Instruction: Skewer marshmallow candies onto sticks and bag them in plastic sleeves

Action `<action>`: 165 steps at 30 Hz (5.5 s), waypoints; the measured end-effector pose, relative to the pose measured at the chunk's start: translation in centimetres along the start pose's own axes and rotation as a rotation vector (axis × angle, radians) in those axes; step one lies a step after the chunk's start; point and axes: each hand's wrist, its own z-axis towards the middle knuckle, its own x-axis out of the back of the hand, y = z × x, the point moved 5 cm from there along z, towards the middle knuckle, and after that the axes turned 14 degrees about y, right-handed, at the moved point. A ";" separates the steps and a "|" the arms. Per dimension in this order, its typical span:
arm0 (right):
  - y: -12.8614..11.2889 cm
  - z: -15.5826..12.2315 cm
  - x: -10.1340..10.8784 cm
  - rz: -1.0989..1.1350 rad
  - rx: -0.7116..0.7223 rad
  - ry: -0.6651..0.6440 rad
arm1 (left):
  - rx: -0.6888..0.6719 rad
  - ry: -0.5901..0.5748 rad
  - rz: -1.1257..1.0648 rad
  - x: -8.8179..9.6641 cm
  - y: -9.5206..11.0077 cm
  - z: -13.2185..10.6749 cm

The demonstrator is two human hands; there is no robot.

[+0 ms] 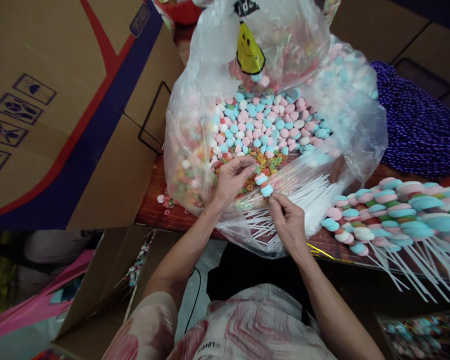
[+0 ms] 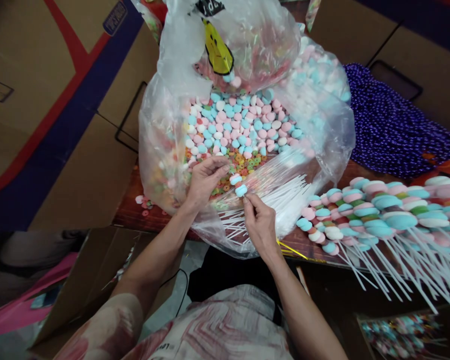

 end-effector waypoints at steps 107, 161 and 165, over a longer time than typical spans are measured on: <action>-0.4 -0.1 -0.9 -0.027 0.139 0.070 | 0.167 0.052 -0.021 0.1 1.1 -0.7; -0.8 0.1 -1.2 -0.073 0.185 0.099 | -0.310 -0.233 0.279 -0.4 0.5 -2.3; -0.6 0.3 -1.4 -0.047 0.165 0.091 | -0.291 -0.205 0.294 -0.3 0.6 -2.4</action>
